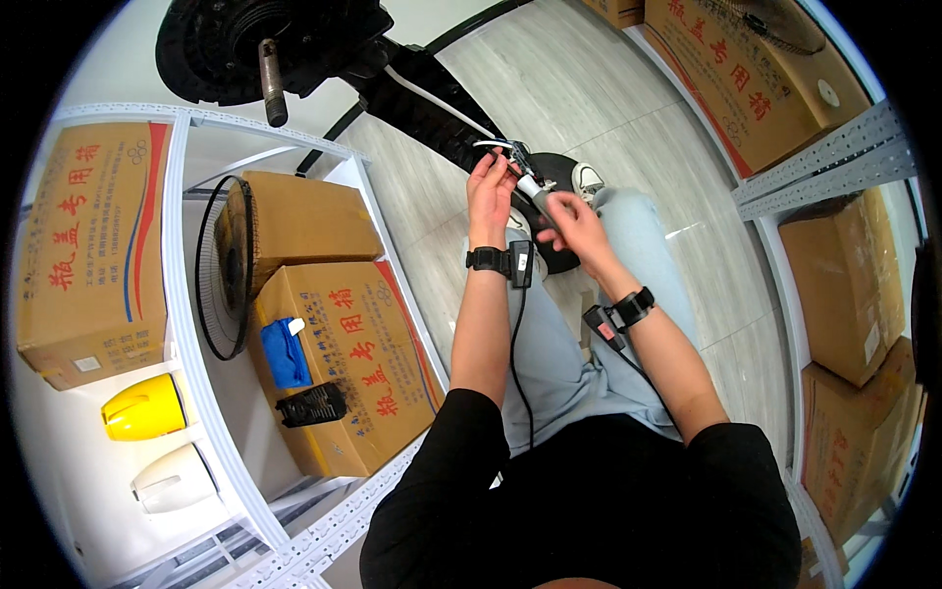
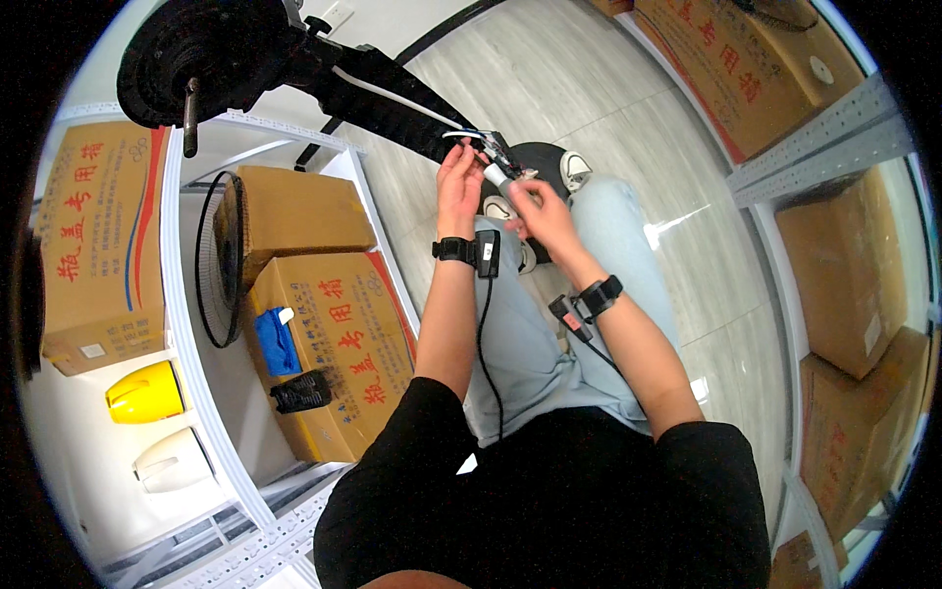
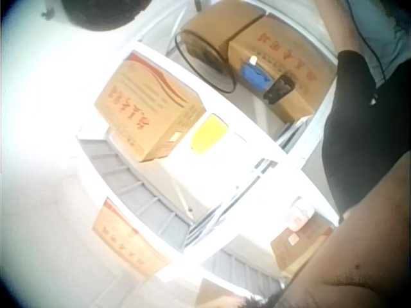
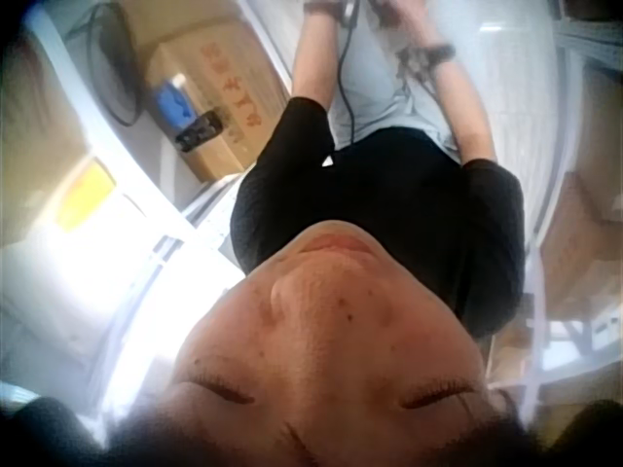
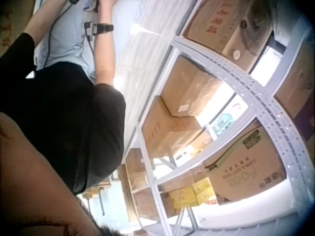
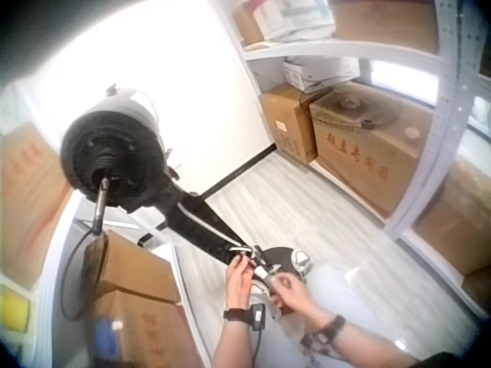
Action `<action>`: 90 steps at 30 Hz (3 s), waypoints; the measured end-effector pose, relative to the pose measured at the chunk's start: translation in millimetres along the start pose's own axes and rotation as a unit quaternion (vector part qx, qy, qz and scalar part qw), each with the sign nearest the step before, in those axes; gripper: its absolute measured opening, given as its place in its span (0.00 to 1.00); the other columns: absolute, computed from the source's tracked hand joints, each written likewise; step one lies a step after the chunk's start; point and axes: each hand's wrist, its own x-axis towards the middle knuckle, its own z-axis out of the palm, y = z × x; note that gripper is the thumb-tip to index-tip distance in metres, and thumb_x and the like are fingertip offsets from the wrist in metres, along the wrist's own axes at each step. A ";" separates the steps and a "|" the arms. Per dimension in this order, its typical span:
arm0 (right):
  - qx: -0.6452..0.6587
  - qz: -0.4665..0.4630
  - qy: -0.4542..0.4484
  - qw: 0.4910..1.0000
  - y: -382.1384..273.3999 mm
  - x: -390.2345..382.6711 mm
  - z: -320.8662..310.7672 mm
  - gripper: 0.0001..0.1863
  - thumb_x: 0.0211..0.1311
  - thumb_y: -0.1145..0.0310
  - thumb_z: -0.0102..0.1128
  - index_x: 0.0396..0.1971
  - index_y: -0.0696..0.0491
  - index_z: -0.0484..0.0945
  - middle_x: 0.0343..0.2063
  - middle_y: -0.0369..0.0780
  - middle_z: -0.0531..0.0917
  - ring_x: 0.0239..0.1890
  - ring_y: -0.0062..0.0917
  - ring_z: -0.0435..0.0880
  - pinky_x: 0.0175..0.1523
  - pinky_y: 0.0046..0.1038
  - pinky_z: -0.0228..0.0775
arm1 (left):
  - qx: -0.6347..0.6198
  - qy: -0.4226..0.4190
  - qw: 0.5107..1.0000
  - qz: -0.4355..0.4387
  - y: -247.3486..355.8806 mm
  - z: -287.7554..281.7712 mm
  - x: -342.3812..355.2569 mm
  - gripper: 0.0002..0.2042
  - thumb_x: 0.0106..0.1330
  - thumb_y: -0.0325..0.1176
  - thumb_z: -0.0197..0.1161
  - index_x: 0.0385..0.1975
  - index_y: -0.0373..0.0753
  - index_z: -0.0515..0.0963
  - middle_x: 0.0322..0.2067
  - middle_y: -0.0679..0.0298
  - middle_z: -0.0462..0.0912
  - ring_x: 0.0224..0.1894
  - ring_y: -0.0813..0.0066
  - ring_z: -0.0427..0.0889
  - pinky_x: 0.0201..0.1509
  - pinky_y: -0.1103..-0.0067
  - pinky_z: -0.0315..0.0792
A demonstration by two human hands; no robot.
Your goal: The person sits on the floor and uses a screwdriver to remove screws from a disassembled fan control box, then manipulates the internal wires and components. They continue to adjust and reposition the fan parts while working on the wiring.
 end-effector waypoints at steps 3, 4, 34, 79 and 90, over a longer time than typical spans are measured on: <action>0.133 0.144 -0.099 0.976 -4.4 1.8 -2.4 0.20 0.67 0.52 0.56 0.46 0.55 0.75 0.32 0.37 0.82 0.28 0.17 0.81 0.27 0.18 0.68 | -0.005 -0.007 1.000 0.020 1.1 -3.4 -1.3 0.11 0.67 0.24 0.58 0.47 0.32 0.71 0.39 0.57 0.79 0.39 0.68 0.80 0.47 0.72 0.77; 0.122 0.131 -0.108 0.978 -4.4 1.7 -1.7 0.21 0.69 0.51 0.53 0.47 0.55 0.74 0.31 0.36 0.82 0.27 0.15 0.81 0.25 0.16 0.66 | -0.009 -0.010 0.999 0.031 1.5 -4.2 -1.7 0.11 0.67 0.25 0.58 0.47 0.31 0.71 0.38 0.56 0.80 0.37 0.67 0.81 0.46 0.72 0.78; 0.112 0.125 -0.093 0.981 -1.0 4.9 -5.0 0.21 0.67 0.58 0.58 0.52 0.56 0.73 0.34 0.36 0.82 0.26 0.13 0.79 0.22 0.13 0.63 | 0.005 0.001 1.000 0.013 2.3 1.2 -3.6 0.12 0.69 0.24 0.54 0.50 0.32 0.69 0.40 0.53 0.80 0.43 0.64 0.82 0.51 0.68 0.79; -0.048 0.035 -0.063 0.996 12.1 2.7 -11.5 0.25 0.62 0.60 0.63 0.56 0.56 0.71 0.33 0.33 0.80 0.26 0.12 0.77 0.24 0.15 0.63 | 0.029 0.103 0.994 0.025 2.5 5.4 9.3 0.09 0.69 0.35 0.54 0.40 0.36 0.71 0.32 0.58 0.79 0.35 0.65 0.81 0.42 0.69 0.79; -0.145 -0.019 -0.015 0.989 20.0 0.7 -25.6 0.21 0.54 0.61 0.69 0.48 0.49 0.76 0.29 0.33 0.79 0.25 0.14 0.79 0.26 0.18 0.67 | 0.021 0.096 0.995 -0.017 3.2 -1.4 4.7 0.10 0.66 0.34 0.53 0.37 0.33 0.73 0.33 0.55 0.80 0.37 0.62 0.80 0.47 0.67 0.77</action>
